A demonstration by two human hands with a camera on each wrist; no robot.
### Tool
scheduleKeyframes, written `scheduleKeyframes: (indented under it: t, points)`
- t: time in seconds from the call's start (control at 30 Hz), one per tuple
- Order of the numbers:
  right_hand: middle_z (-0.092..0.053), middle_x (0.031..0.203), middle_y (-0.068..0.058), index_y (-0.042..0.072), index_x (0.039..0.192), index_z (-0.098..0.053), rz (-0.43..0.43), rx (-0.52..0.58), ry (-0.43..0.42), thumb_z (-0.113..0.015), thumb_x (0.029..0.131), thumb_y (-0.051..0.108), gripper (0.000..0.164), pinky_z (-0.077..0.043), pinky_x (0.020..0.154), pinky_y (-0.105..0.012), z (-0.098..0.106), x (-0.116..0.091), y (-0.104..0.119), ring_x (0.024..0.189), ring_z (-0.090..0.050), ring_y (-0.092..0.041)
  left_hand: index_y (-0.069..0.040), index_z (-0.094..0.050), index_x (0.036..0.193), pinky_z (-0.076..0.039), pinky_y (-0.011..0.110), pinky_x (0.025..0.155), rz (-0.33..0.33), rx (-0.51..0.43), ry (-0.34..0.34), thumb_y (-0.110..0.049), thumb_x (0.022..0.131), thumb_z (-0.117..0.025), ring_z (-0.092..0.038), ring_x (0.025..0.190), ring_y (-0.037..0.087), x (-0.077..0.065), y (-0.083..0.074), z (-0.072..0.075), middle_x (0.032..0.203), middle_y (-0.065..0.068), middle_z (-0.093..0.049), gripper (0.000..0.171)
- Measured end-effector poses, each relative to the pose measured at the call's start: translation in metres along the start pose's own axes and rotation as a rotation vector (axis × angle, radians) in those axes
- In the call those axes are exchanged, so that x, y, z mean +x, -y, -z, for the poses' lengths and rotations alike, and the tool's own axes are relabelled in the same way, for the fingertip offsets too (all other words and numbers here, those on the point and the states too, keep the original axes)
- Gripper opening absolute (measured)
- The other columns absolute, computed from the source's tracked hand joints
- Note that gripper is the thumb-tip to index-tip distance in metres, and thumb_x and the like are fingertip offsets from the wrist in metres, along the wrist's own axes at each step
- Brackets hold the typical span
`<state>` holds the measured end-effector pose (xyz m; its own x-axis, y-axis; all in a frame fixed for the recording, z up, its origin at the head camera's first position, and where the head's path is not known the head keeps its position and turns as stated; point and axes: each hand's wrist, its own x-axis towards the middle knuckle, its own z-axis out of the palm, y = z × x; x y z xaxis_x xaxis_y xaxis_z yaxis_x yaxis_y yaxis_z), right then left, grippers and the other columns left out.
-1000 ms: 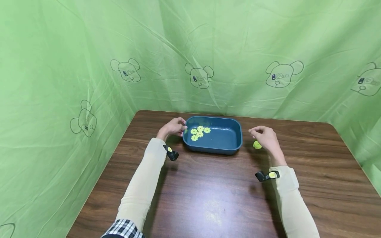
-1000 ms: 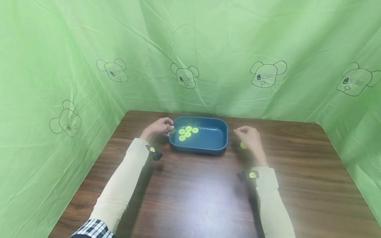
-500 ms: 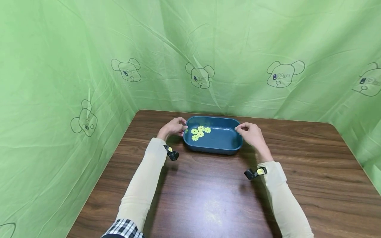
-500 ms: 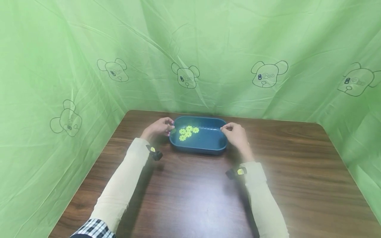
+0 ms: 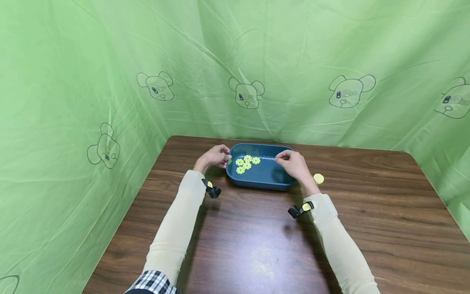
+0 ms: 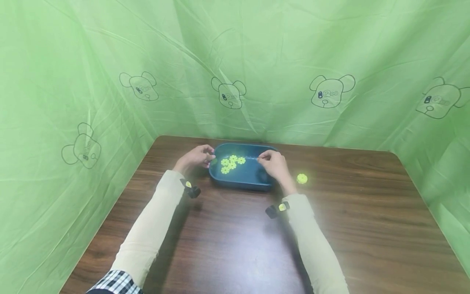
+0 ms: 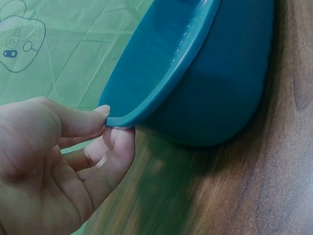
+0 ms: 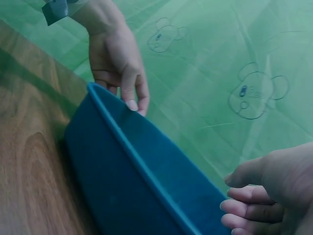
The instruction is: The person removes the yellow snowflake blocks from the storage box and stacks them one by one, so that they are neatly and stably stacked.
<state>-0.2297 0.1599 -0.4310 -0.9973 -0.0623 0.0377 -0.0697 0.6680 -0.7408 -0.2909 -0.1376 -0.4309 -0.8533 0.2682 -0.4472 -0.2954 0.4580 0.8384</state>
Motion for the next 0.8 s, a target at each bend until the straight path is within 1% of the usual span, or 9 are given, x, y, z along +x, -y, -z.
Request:
scheduleKeyframes:
  t: [0.13,0.33,0.43,0.6,0.8]
  points:
    - [-0.069,0.097,-0.012,0.007,0.102,-0.068,-0.005,0.012,0.038,-0.066,0.091,0.024,0.021,-0.047,0.072,-0.030,-0.011,0.006,0.003,0.086,-0.060,-0.023,-0.003,-0.044,0.125,-0.049,0.052,0.097,-0.003,0.005,-0.001,-0.008,0.097,-0.054,-0.055,0.071,0.019,0.000,0.000,0.000,0.085,0.009,-0.051,0.030]
    - [-0.068,0.099,-0.009,0.010,0.104,-0.066,-0.047,0.030,0.087,-0.066,0.090,0.028,0.023,-0.049,0.077,-0.033,-0.026,0.011,0.006,0.090,-0.061,-0.023,-0.003,-0.044,0.124,-0.049,0.053,0.097,-0.010,0.013,0.005,-0.008,0.097,-0.054,-0.055,0.066,0.015,0.000,0.000,0.000,0.083,0.009,-0.052,0.030]
    - [-0.067,0.100,-0.009,0.010,0.105,-0.065,-0.057,0.039,0.107,-0.067,0.090,0.028,0.023,-0.049,0.077,-0.033,-0.031,0.015,0.004,0.090,-0.061,-0.023,-0.002,-0.045,0.124,-0.049,0.053,0.097,-0.011,0.015,0.004,-0.008,0.097,-0.054,-0.056,0.066,0.015,0.000,0.001,0.000,0.082,0.009,-0.052,0.029]
    - [-0.067,0.100,-0.009,0.009,0.105,-0.064,-0.060,0.029,0.127,-0.066,0.090,0.026,0.023,-0.050,0.076,-0.033,-0.038,0.021,0.004,0.089,-0.061,-0.023,-0.002,-0.045,0.124,-0.048,0.054,0.098,-0.008,0.013,-0.001,-0.007,0.097,-0.054,-0.056,0.067,0.015,0.000,0.000,0.000,0.085,0.011,-0.052,0.029]
    - [-0.065,0.101,-0.010,0.006,0.108,-0.063,-0.068,-0.022,0.144,-0.065,0.090,0.023,0.025,-0.048,0.075,-0.033,-0.046,0.030,0.005,0.088,-0.059,-0.023,-0.002,-0.044,0.125,-0.050,0.052,0.096,-0.003,-0.002,0.001,-0.007,0.097,-0.054,-0.056,0.068,0.016,0.001,0.000,0.000,0.091,0.016,-0.053,0.030]
